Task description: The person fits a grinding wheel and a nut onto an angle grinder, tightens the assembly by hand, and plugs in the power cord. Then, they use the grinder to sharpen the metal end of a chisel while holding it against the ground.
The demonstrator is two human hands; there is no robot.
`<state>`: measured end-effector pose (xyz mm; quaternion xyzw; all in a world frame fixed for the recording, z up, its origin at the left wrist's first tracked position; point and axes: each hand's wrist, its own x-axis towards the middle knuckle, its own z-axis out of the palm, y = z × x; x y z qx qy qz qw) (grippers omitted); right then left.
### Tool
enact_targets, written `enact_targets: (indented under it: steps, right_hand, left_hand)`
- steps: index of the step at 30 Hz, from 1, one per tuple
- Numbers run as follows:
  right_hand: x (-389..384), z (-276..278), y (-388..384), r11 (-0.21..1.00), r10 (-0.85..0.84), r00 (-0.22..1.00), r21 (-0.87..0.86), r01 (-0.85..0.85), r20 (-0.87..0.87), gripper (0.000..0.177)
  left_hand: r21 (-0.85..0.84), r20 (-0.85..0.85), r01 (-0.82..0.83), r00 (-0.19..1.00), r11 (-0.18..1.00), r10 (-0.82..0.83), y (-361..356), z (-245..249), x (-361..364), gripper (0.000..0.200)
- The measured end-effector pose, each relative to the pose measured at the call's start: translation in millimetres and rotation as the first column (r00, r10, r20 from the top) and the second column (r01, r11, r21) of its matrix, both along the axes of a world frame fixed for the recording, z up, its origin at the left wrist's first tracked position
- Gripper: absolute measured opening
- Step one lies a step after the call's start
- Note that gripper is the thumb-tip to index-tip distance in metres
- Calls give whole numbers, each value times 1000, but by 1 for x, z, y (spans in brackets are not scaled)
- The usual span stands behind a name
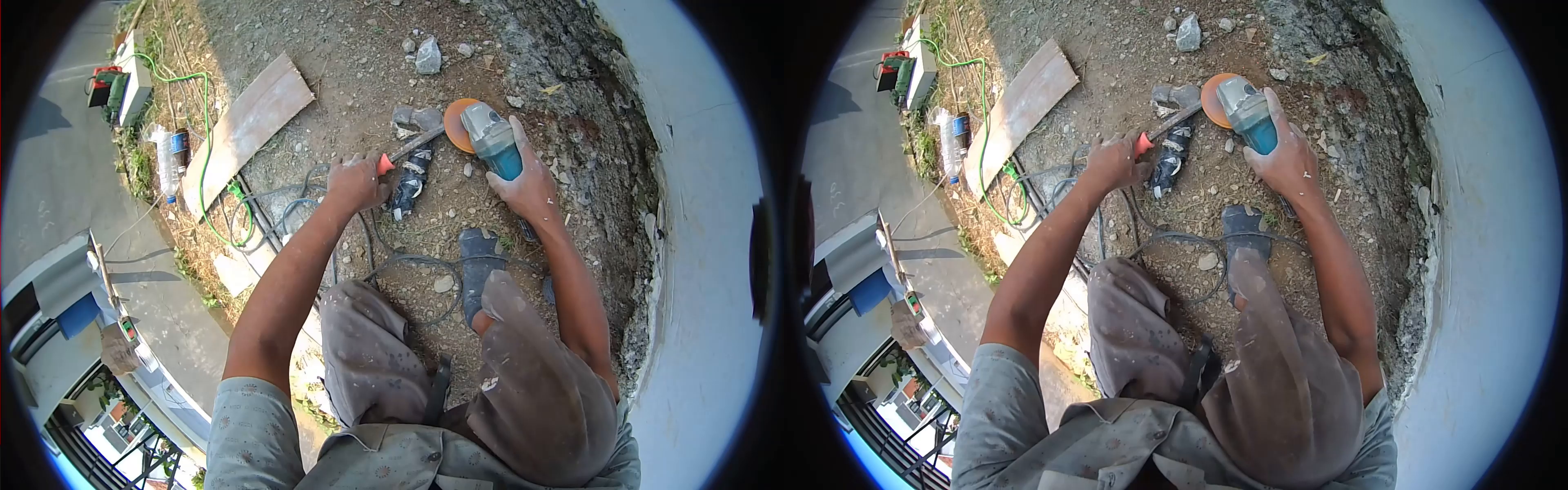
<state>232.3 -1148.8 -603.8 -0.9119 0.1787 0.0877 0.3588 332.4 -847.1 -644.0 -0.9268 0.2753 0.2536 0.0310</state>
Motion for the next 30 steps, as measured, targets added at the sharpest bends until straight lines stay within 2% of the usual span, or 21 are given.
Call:
enact_targets:
  steps: [2,4,7,10,13,16,19,22,25,30]
  right_hand:
    - [1,5,0,999,-52,996,9,53,-71,103]
    - [-4,-1,-4,997,-71,997,29,72,-17,103]
    - [-8,0,-6,997,-75,997,24,74,26,102]
    - [-12,-1,-9,999,-44,997,7,43,60,101]
    - [-16,-1,-7,999,-46,998,20,45,42,101]
    - [-16,0,-4,999,-32,999,39,30,27,102]
    - [-16,-6,-1,1000,-8,999,25,6,50,102]
    - [-13,-12,0,1000,10,998,-7,-10,64,102]
    - [-14,-14,2,999,12,999,-41,-10,47,103]
    - [-9,-9,7,999,22,999,-43,-21,25,102]
  left_hand:
    - [53,41,86,995,995,-88,8,14,2,51]
    - [66,38,132,990,989,-135,15,20,11,59]
    - [-25,-63,80,995,996,-82,29,34,20,64]
    - [-77,-26,-26,999,997,25,54,60,1,71]
    - [157,-98,-104,988,982,121,94,61,-35,79]
    - [32,135,-263,957,964,257,62,66,-39,80]
    - [-171,194,-159,962,972,191,26,40,-24,75]
    - [-139,23,-79,996,987,83,6,-3,-6,64]
    - [-28,-59,-103,993,994,101,-4,-16,-4,54]
    - [-37,53,-48,997,998,50,-3,-17,-8,39]
